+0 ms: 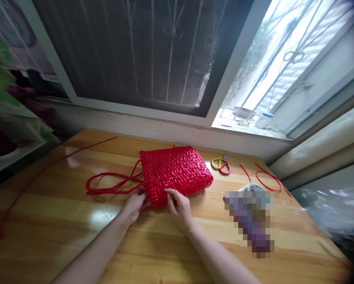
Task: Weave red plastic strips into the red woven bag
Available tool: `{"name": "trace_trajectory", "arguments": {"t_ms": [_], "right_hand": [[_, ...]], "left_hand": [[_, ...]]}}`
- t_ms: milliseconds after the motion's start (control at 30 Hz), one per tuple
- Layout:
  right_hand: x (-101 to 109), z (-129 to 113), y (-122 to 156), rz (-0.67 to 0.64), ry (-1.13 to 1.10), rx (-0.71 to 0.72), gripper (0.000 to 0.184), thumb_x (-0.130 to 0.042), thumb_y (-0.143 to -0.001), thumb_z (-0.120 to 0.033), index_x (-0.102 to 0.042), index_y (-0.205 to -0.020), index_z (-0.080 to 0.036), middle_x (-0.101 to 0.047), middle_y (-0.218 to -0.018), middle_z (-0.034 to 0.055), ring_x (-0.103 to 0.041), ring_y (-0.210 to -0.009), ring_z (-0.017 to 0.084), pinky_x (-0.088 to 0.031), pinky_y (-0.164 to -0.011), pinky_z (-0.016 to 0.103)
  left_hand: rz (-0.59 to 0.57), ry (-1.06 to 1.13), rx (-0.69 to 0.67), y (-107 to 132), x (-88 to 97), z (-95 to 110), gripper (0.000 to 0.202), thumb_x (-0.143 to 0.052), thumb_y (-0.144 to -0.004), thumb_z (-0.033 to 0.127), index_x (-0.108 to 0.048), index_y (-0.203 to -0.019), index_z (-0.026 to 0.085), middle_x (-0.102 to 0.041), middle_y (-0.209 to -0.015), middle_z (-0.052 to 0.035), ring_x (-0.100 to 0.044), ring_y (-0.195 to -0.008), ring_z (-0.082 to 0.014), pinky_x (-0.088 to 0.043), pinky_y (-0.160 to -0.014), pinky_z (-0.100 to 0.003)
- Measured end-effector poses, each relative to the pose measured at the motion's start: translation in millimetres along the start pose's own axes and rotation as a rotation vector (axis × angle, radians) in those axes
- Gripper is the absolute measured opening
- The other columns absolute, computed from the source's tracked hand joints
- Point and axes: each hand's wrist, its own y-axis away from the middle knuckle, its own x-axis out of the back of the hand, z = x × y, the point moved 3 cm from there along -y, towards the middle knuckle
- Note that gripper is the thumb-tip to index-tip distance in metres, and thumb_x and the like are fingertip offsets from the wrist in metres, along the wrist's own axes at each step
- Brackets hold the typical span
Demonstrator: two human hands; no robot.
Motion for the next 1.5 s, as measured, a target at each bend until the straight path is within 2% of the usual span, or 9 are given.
{"name": "trace_trajectory", "arguments": {"t_ms": [433, 633, 767, 867, 967, 1100, 1167, 1333, 1500], "right_hand": [[1, -2, -1, 0.001, 0.006, 0.03, 0.026, -0.043, -0.083, -0.015, -0.058, -0.105, -0.018, -0.067, -0.093, 0.0063, -0.064, -0.081, 0.015, -0.05, -0.077, 0.025], [1, -4, -2, 0.008, 0.021, 0.032, 0.026, -0.044, -0.083, -0.015, -0.058, -0.105, -0.018, -0.067, -0.092, 0.0059, -0.064, -0.081, 0.015, -0.05, -0.076, 0.024], [2, -8, -3, 0.003, 0.047, 0.049, 0.026, -0.044, -0.084, -0.015, -0.058, -0.105, -0.019, -0.067, -0.093, 0.0058, -0.064, -0.081, 0.014, -0.05, -0.076, 0.024], [1, -9, -3, -0.019, 0.083, 0.042, 0.026, -0.046, -0.083, -0.017, -0.058, -0.105, -0.018, -0.066, -0.081, 0.0046, -0.062, -0.07, 0.013, -0.05, -0.07, 0.023], [0, -8, -2, -0.032, 0.116, 0.021, 0.025, -0.047, -0.082, -0.018, -0.058, -0.105, -0.017, -0.063, -0.069, 0.0023, -0.058, -0.061, 0.012, -0.048, -0.063, 0.022], [0, -7, -2, -0.034, 0.113, 0.037, 0.026, -0.045, -0.083, -0.016, -0.058, -0.105, -0.018, -0.067, -0.083, 0.0049, -0.061, -0.07, 0.013, -0.049, -0.071, 0.023], [0, -7, -3, -0.031, 0.101, 0.049, 0.026, -0.045, -0.083, -0.015, -0.058, -0.106, -0.019, -0.068, -0.09, 0.0057, -0.063, -0.075, 0.013, -0.049, -0.074, 0.023], [1, -7, -3, -0.024, 0.068, 0.04, 0.027, -0.044, -0.084, -0.014, -0.057, -0.107, -0.019, -0.068, -0.094, 0.0056, -0.064, -0.081, 0.014, -0.05, -0.077, 0.024], [1, -7, -3, -0.015, 0.069, 0.042, 0.026, -0.044, -0.084, -0.014, -0.057, -0.106, -0.019, -0.068, -0.094, 0.0055, -0.064, -0.081, 0.014, -0.05, -0.076, 0.024]], "left_hand": [[-0.004, 0.034, 0.029, -6, -1.6, -2, 0.018, -0.066, -0.066, 0.009, -0.063, -0.084, 0.014, -0.07, -0.076, -0.0045, -0.065, -0.065, -0.0145, -0.05, -0.053, -0.02], [-0.02, 0.039, 0.003, -3, -7.3, 0, 0.026, -0.068, -0.064, 0.009, -0.065, -0.089, 0.014, -0.071, -0.08, -0.0063, -0.066, -0.07, -0.0175, -0.053, -0.063, -0.027], [0.021, 0.06, -0.058, -5, -11.8, -5, 0.03, -0.065, -0.066, 0.008, -0.062, -0.094, 0.015, -0.07, -0.086, -0.0056, -0.066, -0.077, -0.0169, -0.052, -0.069, -0.026], [0.042, 0.075, -0.082, -3, -13.0, -7, 0.026, -0.062, -0.068, 0.007, -0.061, -0.093, 0.015, -0.07, -0.089, -0.0049, -0.065, -0.08, -0.0156, -0.051, -0.071, -0.024], [0.012, 0.09, -0.062, 2, -9.9, -3, 0.025, -0.059, -0.069, 0.006, -0.061, -0.092, 0.015, -0.07, -0.089, -0.0051, -0.065, -0.08, -0.0161, -0.052, -0.07, -0.024], [-0.15, 0.132, 0.028, 9, -3.5, 5, 0.027, -0.057, -0.067, 0.002, -0.062, -0.09, 0.015, -0.069, -0.089, -0.0052, -0.066, -0.078, -0.0158, -0.053, -0.067, -0.023], [-0.183, 0.141, 0.033, 9, -0.8, 6, 0.029, -0.059, -0.065, 0.001, -0.062, -0.09, 0.016, -0.07, -0.087, -0.0038, -0.065, -0.078, -0.0151, -0.053, -0.067, -0.022], [-0.071, 0.125, -0.043, 4, 2.4, -1, 0.024, -0.067, -0.06, 0.008, -0.061, -0.082, 0.016, -0.069, -0.086, -0.002, -0.064, -0.085, -0.0171, -0.052, -0.07, -0.024], [-0.083, 0.108, -0.035, 3, 0.4, -2, 0.025, -0.072, -0.056, 0.011, -0.062, -0.079, 0.014, -0.07, -0.085, -0.0046, -0.063, -0.09, -0.0203, -0.051, -0.077, -0.029]]}}
